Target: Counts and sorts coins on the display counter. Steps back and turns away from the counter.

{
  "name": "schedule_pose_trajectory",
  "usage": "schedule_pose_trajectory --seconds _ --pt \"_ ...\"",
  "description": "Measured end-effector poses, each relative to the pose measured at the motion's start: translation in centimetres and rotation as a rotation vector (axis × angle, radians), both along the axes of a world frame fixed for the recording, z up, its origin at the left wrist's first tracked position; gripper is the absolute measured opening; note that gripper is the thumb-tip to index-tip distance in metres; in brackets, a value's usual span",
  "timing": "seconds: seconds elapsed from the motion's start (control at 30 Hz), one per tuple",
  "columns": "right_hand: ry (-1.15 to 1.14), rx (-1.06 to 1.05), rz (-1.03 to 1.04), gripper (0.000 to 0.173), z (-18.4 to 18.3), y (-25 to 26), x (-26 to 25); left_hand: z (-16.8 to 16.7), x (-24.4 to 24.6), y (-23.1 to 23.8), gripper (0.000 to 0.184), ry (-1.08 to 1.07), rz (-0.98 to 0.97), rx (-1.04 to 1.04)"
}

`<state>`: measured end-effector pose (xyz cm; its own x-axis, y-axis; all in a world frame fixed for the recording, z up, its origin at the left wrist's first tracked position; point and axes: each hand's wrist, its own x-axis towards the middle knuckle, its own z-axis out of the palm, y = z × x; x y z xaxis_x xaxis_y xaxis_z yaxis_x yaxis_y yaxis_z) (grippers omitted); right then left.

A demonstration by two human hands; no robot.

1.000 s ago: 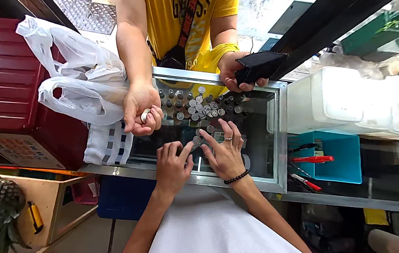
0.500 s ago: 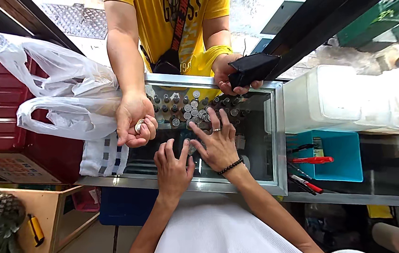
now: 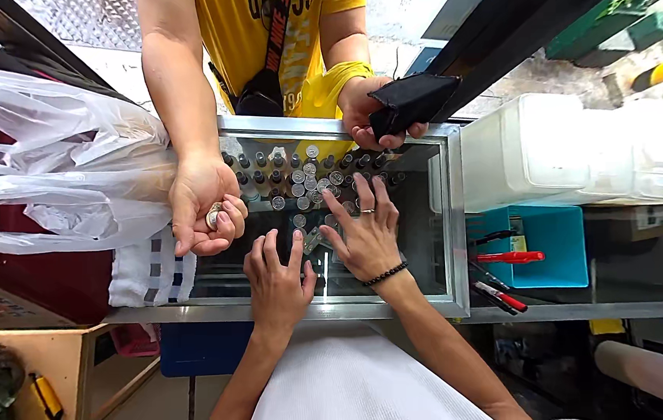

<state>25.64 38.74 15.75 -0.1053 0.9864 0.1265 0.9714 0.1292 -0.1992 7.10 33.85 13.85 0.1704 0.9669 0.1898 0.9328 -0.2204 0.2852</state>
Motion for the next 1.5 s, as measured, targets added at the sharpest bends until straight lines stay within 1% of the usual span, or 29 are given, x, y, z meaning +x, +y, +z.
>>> schedule_pose_trajectory --seconds 0.07,0.2,0.33,0.43,0.57,0.67,0.73,0.8,0.9,0.97,1.03,1.1,1.17,1.27,1.37,1.43,1.5 --pt "-0.022 -0.022 -0.016 0.057 -0.3 0.6 -0.1 0.0 -0.1 -0.1 0.049 -0.004 -0.005 -0.003" --pt "0.022 -0.079 -0.068 0.061 0.3 -0.7 1.1 0.1 0.0 0.1 0.049 0.000 -0.002 0.003" --pt "0.024 0.010 -0.066 0.054 0.6 1.8 1.8 0.0 0.2 0.1 0.049 0.004 -0.011 -0.003" --pt "0.019 -0.050 -0.071 0.050 1.2 3.0 2.6 0.0 0.0 0.0 0.049 0.005 -0.011 -0.005" --pt "-0.039 -0.041 -0.236 0.055 0.6 2.2 5.6 -0.1 -0.1 -0.2 0.048 -0.011 0.003 0.017" --pt "0.001 -0.041 -0.336 0.055 0.6 2.3 8.1 0.1 0.2 -0.5 0.047 -0.014 0.012 0.037" --pt "-0.018 -0.042 -0.377 0.055 0.9 2.3 9.2 0.3 0.0 -0.7 0.048 -0.007 0.014 0.037" --pt "-0.064 -0.041 -0.406 0.052 1.1 1.0 9.6 0.8 -0.5 -1.2 0.050 0.019 0.013 0.019" --pt "-0.092 -0.032 -0.425 0.051 1.5 -3.4 8.7 1.0 -0.4 -2.3 0.055 0.039 -0.004 0.003" --pt "-0.091 -0.052 -0.399 0.051 1.8 -6.3 6.6 0.9 0.5 -3.0 0.056 0.024 -0.036 0.000" --pt "-0.055 -0.059 -0.318 0.050 1.9 -8.2 3.6 0.7 1.8 -3.4 0.056 -0.011 -0.089 -0.001" --pt "-0.010 -0.054 -0.208 0.049 1.6 -8.9 0.8 0.7 3.0 -3.6 0.056 -0.031 -0.135 0.003" --pt "0.038 -0.052 -0.112 0.047 1.7 -8.6 -0.7 0.7 3.6 -3.6 0.057 -0.028 -0.151 0.006" --pt "0.122 -0.027 -0.031 0.043 2.8 -5.5 -0.2 0.3 3.7 -3.5 0.058 0.022 -0.157 0.047" --pt "0.090 -0.004 0.043 0.039 3.0 -0.2 1.4 -0.1 4.1 -3.7 0.060 0.099 -0.144 0.062" --pt "0.085 -0.063 0.118 0.039 2.7 2.3 2.3 -0.2 4.4 -3.6 0.061 0.118 -0.128 0.076" --pt "0.099 -0.101 0.158 0.042 2.4 3.6 3.4 -0.1 4.4 -3.7 0.062 0.122 -0.118 0.070"
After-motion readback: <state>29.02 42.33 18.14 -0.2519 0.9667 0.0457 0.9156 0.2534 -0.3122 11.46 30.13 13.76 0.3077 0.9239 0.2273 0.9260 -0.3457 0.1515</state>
